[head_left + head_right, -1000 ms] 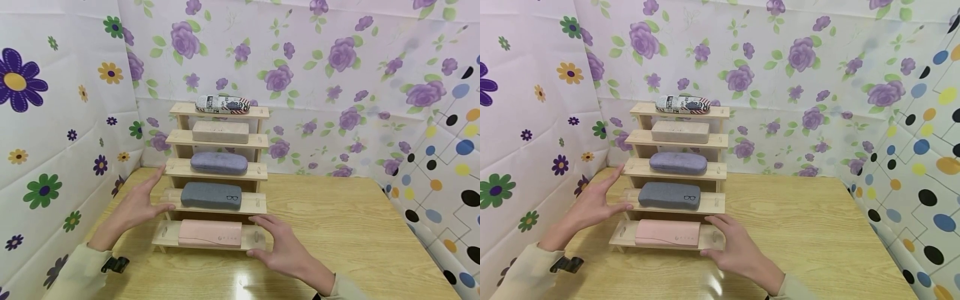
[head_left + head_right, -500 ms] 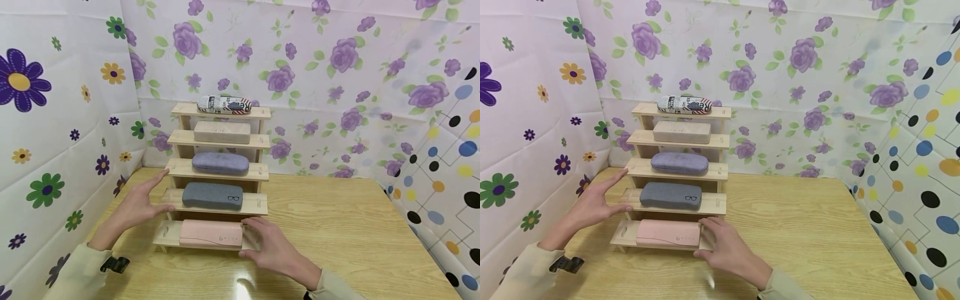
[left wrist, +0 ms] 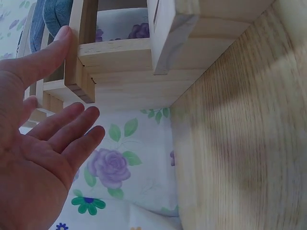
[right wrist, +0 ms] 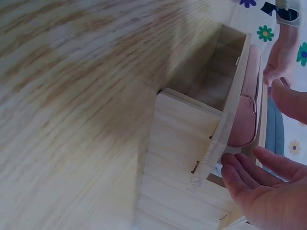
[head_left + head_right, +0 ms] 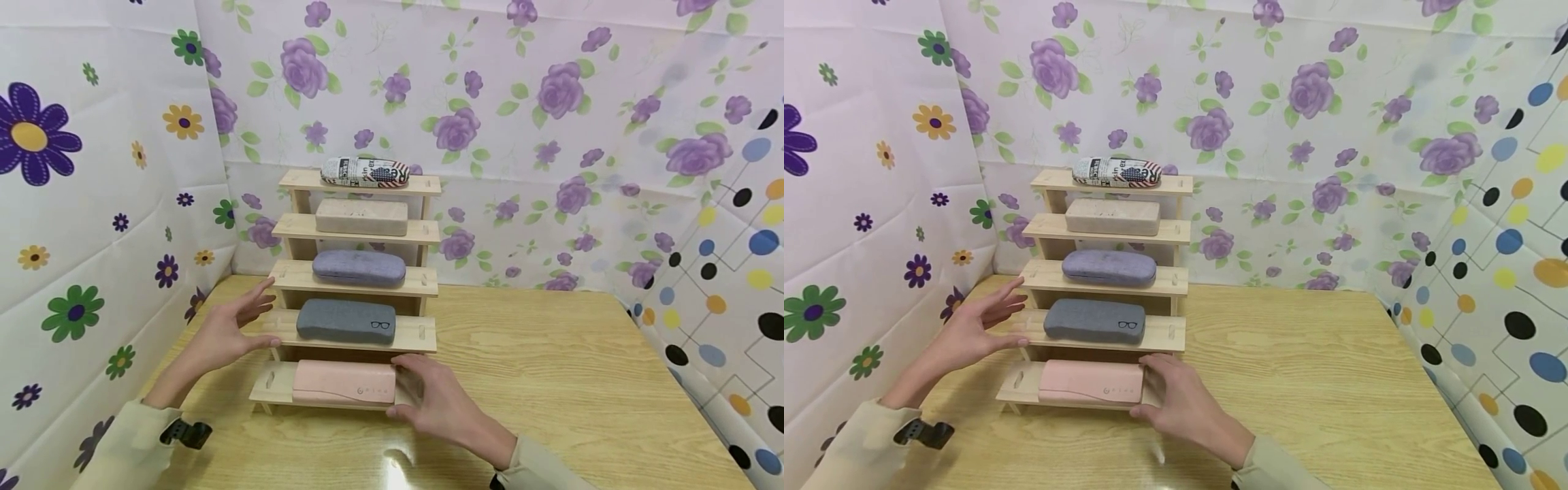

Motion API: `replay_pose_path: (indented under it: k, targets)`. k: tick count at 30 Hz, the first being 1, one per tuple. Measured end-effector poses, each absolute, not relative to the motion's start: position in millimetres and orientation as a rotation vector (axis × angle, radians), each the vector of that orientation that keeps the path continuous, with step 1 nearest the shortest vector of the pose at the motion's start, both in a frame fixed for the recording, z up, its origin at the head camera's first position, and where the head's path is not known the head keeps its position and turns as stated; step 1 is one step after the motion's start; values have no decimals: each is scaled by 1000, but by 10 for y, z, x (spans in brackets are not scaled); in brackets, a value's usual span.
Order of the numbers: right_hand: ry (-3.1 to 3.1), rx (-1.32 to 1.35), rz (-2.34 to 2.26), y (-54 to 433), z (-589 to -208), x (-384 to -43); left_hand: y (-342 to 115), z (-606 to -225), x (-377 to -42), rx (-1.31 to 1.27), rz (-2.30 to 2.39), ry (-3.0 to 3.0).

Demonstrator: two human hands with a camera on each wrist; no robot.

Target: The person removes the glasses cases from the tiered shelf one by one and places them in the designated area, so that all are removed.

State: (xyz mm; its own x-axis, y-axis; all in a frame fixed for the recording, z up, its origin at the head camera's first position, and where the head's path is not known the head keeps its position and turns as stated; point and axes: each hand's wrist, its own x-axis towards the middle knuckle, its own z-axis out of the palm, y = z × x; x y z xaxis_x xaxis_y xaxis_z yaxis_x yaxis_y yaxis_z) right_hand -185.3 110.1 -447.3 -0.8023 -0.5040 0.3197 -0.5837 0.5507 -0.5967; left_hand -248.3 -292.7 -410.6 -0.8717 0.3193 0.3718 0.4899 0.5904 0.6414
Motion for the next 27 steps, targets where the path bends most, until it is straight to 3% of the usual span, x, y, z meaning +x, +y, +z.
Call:
replay_pose_path:
  k: [27]
  targets:
    - [-2684,921,1176,998,-4593,-1970,-3035,-4150,-2483,-672,-1383,-2574]
